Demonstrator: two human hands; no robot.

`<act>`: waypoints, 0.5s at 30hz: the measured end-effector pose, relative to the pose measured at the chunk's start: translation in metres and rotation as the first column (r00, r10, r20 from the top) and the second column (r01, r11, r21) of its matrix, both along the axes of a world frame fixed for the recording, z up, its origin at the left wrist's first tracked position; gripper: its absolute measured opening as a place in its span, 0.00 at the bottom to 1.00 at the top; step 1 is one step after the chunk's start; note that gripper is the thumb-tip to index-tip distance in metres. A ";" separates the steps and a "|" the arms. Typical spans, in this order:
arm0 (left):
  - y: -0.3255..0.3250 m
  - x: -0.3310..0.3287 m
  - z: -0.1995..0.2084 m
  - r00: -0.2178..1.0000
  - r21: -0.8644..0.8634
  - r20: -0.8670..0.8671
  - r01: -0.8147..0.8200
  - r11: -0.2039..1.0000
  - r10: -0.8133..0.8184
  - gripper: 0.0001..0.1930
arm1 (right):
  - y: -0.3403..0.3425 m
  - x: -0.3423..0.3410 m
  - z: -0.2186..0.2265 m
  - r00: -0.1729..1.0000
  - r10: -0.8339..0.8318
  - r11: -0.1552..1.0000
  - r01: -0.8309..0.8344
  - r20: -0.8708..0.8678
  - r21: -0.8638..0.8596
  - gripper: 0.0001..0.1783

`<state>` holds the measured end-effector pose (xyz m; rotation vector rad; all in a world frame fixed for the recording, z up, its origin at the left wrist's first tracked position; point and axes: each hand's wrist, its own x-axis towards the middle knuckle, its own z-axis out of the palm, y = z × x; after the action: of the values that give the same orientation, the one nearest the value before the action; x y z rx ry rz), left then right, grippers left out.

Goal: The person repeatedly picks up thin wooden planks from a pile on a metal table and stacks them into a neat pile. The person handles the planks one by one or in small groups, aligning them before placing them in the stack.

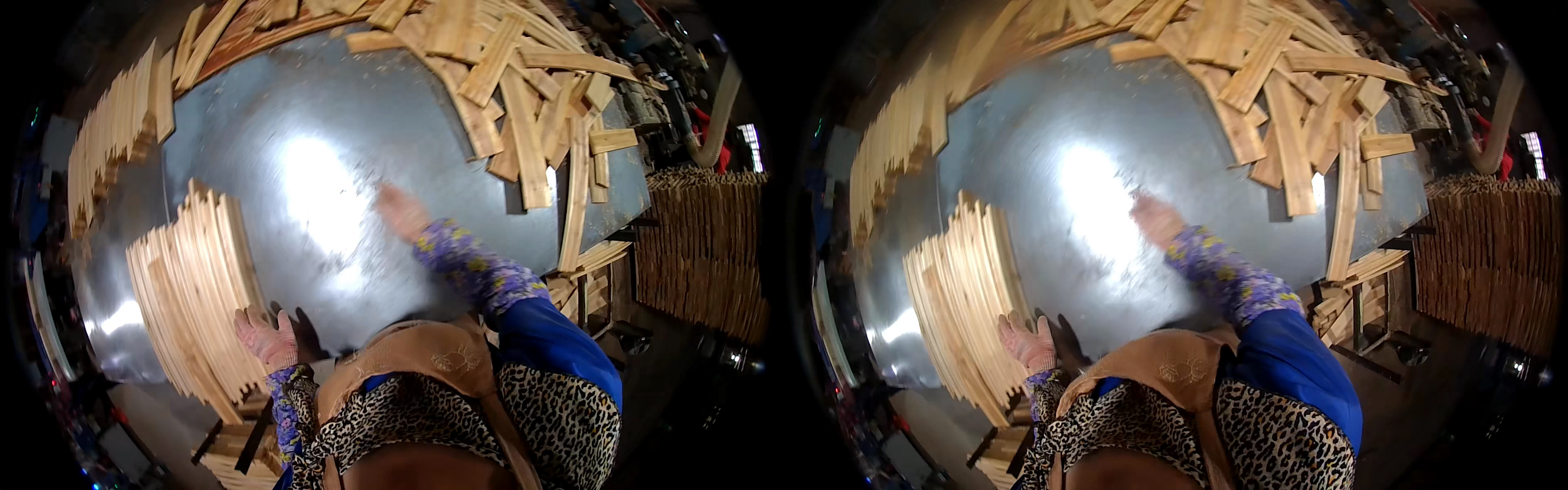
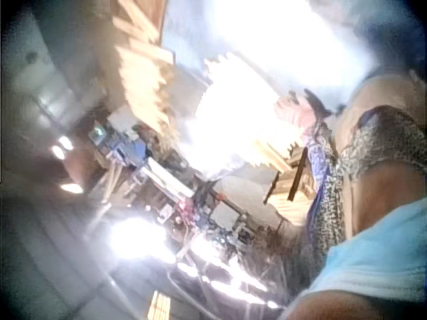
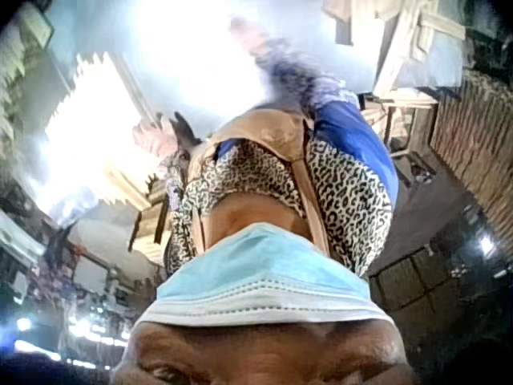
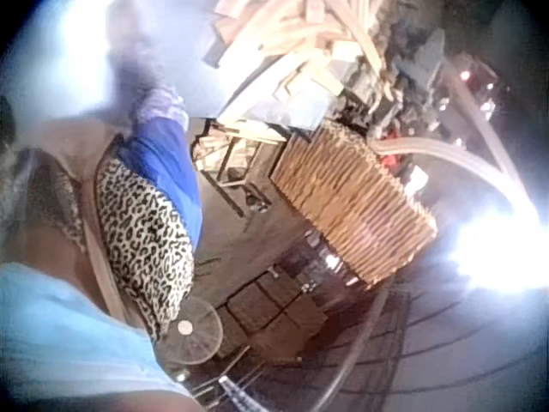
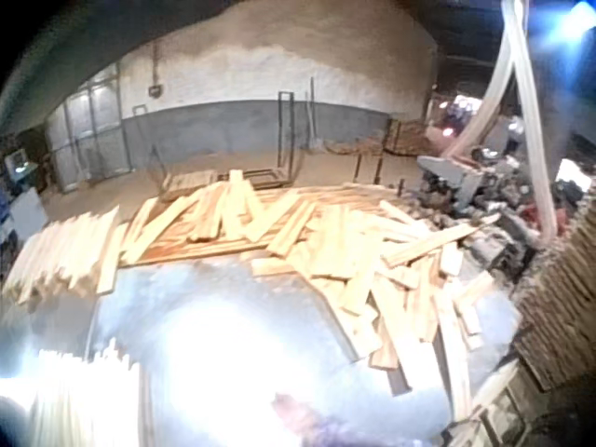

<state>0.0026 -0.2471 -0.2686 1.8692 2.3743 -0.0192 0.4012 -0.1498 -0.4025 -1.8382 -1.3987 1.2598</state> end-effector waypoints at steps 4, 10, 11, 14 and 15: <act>0.082 0.117 -0.056 0.719 0.140 0.695 -0.102 0.985 -0.024 0.39 | 0.071 0.226 0.026 0.780 -0.609 0.776 0.547 0.145 0.314 0.36; 0.270 0.373 -0.064 0.514 0.198 0.829 0.097 0.975 -0.220 0.39 | 0.178 0.368 0.026 0.718 -0.660 0.708 0.693 -0.223 0.134 0.42; 0.308 0.408 -0.070 0.551 0.320 0.751 0.181 0.930 -0.365 0.40 | 0.199 0.382 0.015 0.736 -0.624 0.739 0.665 -0.262 0.110 0.42; 0.414 0.478 -0.042 0.672 0.296 0.546 0.404 0.865 -0.501 0.44 | 0.245 0.375 -0.013 0.310 -0.585 0.592 0.795 -0.750 -0.133 0.42; 0.449 0.490 -0.046 0.720 0.355 0.438 0.411 0.840 -0.538 0.46 | 0.253 0.365 -0.005 0.080 -0.497 0.535 0.812 -0.864 -0.233 0.42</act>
<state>0.4922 0.2021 -0.3141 2.1849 1.5342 0.6667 0.7657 0.1034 -0.4078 -0.9761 -0.0153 1.0383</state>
